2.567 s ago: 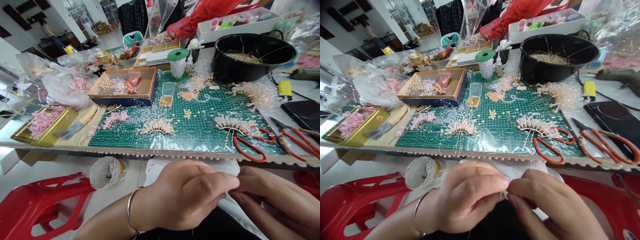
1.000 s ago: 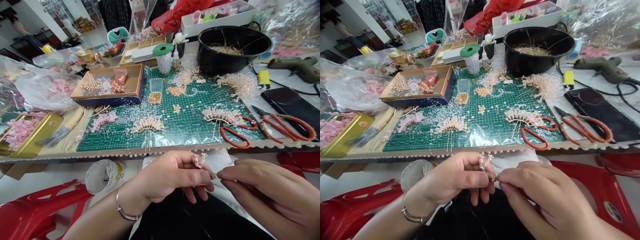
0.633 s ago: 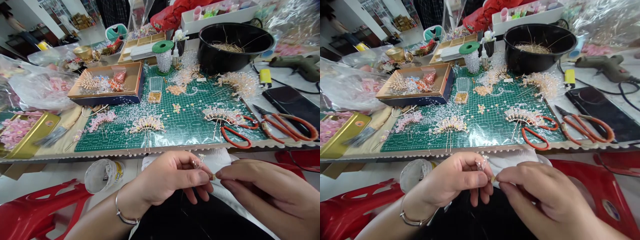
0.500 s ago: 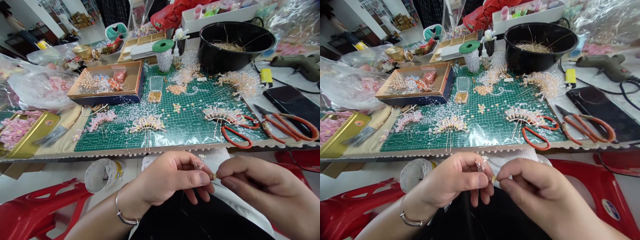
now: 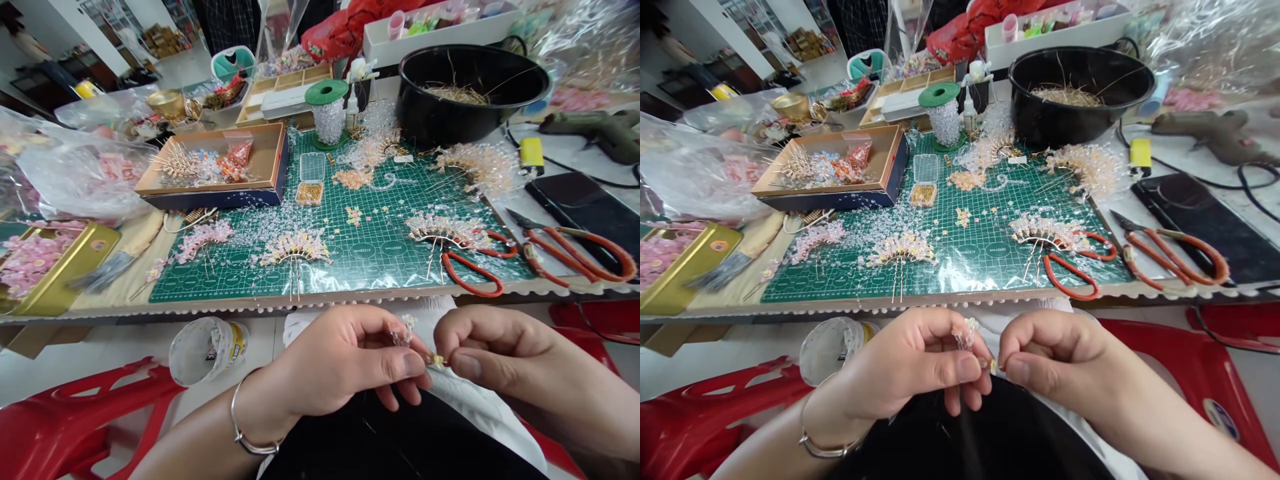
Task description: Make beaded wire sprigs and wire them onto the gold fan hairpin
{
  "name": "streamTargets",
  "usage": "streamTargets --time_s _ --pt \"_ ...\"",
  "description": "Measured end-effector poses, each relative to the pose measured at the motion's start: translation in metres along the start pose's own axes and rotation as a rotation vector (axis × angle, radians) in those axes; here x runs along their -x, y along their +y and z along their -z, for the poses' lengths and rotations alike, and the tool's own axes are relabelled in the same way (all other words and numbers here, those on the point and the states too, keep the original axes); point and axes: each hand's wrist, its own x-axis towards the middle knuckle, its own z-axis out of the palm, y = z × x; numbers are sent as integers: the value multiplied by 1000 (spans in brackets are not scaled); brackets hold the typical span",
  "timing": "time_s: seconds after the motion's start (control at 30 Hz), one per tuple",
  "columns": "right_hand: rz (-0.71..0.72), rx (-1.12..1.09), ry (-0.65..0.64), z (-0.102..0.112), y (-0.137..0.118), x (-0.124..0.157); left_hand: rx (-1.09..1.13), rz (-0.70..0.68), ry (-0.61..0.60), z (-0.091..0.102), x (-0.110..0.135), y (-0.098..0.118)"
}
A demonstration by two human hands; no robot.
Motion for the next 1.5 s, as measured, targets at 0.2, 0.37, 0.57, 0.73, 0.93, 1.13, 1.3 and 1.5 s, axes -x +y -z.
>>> streamTargets --time_s 0.2,0.37,0.57,0.73,0.93,1.13,1.3,1.5 --pt "-90 -152 -80 -2 -6 2 4 -5 -3 -3 0 0" --pt "46 41 60 -6 -20 0 14 -7 -11 -3 0 0" --pt "97 234 189 -15 -15 9 47 -18 -9 -2 0 -4" --pt "68 197 133 -14 -21 8 28 -5 -2 -2 0 -4" --pt "136 289 118 -7 -27 3 -7 17 -6 -3 3 0" --pt "116 283 112 -6 -23 4 -22 12 6 -5 2 -1" --pt "109 410 107 -7 -22 10 -35 18 -11 -5 2 0" --pt "370 596 143 -15 -28 10 -77 19 -24 -5 1 1"
